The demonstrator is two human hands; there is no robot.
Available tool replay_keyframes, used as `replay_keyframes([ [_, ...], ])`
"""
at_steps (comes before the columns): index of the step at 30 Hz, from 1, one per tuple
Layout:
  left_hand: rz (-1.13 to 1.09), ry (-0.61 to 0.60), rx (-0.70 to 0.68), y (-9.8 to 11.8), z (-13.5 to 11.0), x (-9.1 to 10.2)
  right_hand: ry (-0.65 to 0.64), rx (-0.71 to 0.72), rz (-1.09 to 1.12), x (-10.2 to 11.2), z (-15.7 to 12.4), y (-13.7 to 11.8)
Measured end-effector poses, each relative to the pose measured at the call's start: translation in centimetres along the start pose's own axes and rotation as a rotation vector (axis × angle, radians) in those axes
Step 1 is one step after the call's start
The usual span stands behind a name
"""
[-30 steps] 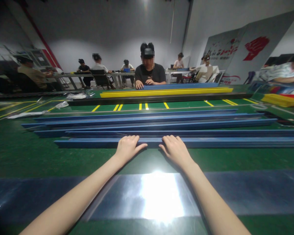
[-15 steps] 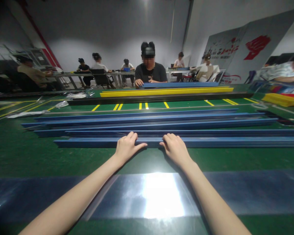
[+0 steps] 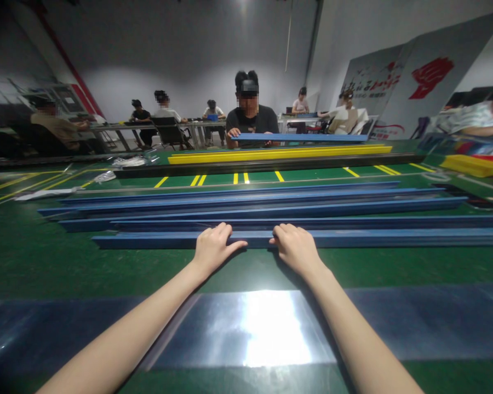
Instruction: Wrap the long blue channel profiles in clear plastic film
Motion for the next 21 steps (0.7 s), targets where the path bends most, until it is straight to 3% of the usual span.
replay_keyframes([
  [9, -0.036, 0.050, -0.225, 0.8, -0.1, 0.1, -0.065, -0.061, -0.016, 0.7, -0.7, 1.7],
  [15, -0.024, 0.057, -0.201, 0.7, -0.1, 0.3, -0.128, -0.146, -0.027, 1.1, -1.4, 3.9],
  [21, -0.017, 0.047, -0.162, 0.6, 0.0, 0.3, -0.132, -0.124, -0.053, 1.4, -1.6, 4.2],
])
Point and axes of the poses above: each hand's wrist, its own z-axis towards the middle knuckle, its own x-axis out of the back of the hand, y = z × x, the point moved 3 cm from there along z, towards the middle knuckle, and after that the axes turned 7 degrees about y, right-handed, at the moved point
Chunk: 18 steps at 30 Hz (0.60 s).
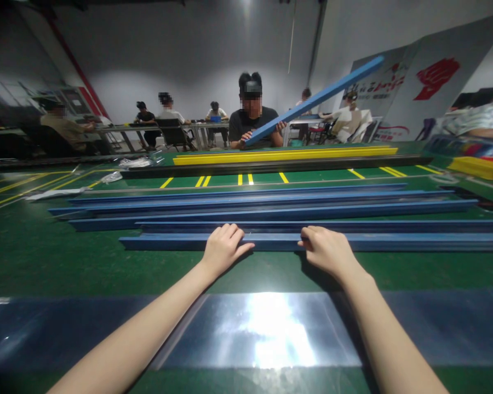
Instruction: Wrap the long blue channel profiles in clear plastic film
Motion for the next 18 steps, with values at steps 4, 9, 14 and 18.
replay_keyframes([
  [4, 0.013, 0.018, -0.003, 0.0, 0.0, 0.0, 0.031, 0.044, -0.020, -0.1, 0.0, -0.3],
  [9, 0.007, 0.019, -0.002, 0.0, 0.0, 0.0, 0.079, 0.124, -0.027, -0.5, 0.3, -2.1],
  [14, -0.009, 0.004, 0.006, -0.1, 0.0, -0.1, 0.163, 0.204, 0.043, -0.8, 0.5, -4.1],
  [18, -0.009, 0.005, 0.004, -0.1, -0.1, -0.1, 0.191, 0.151, 0.036, -0.8, 0.5, -4.0],
])
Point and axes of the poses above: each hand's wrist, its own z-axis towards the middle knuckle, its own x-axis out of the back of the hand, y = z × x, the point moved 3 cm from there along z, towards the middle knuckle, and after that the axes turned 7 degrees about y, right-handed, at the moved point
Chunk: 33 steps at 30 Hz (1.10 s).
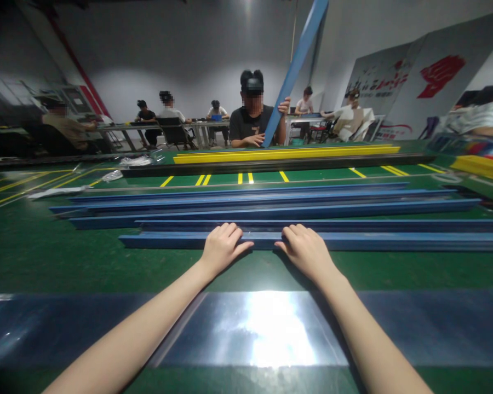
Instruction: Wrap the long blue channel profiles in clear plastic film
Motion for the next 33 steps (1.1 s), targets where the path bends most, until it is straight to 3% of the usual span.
replay_keyframes([
  [4, 0.019, 0.010, -0.004, 0.0, 0.0, 0.0, 0.020, -0.084, -0.012, 0.0, -0.1, 0.6],
  [12, 0.014, 0.009, 0.004, 0.0, -0.1, 0.0, 0.012, -0.082, -0.003, -0.1, -0.1, 0.7],
  [22, 0.021, 0.053, -0.011, 0.0, -0.1, -0.1, 0.002, 0.032, -0.005, -0.3, 0.1, -0.8],
  [33, 0.001, 0.083, 0.002, -0.1, 0.0, -0.1, -0.009, 0.043, -0.009, -0.3, 0.4, -0.8],
])
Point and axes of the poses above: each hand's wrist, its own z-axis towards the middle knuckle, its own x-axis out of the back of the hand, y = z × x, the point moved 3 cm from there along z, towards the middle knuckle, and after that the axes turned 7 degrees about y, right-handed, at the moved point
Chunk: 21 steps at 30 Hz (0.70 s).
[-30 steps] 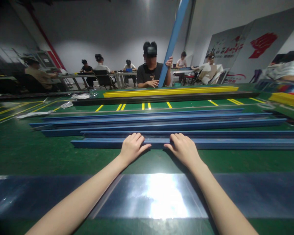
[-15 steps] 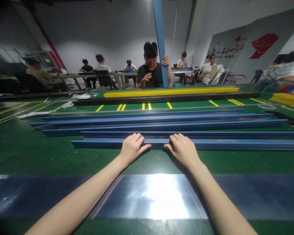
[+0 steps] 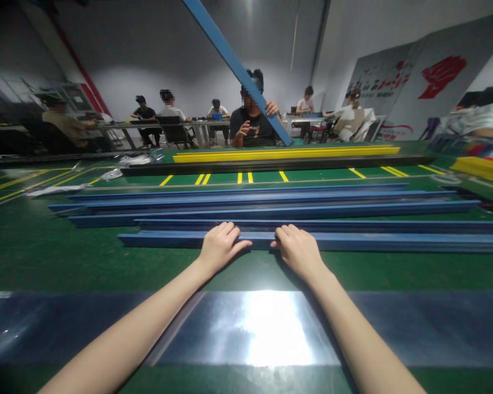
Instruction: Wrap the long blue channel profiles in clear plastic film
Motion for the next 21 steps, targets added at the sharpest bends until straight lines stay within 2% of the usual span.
replay_keyframes([
  [14, -0.007, -0.022, 0.027, -0.10, 0.05, -0.02, -0.015, 0.004, -0.016, 0.14, 0.08, -0.06],
  [21, -0.010, -0.001, -0.014, -0.02, -0.19, -0.03, -0.065, 0.003, -0.015, 0.40, 0.23, 0.08],
])
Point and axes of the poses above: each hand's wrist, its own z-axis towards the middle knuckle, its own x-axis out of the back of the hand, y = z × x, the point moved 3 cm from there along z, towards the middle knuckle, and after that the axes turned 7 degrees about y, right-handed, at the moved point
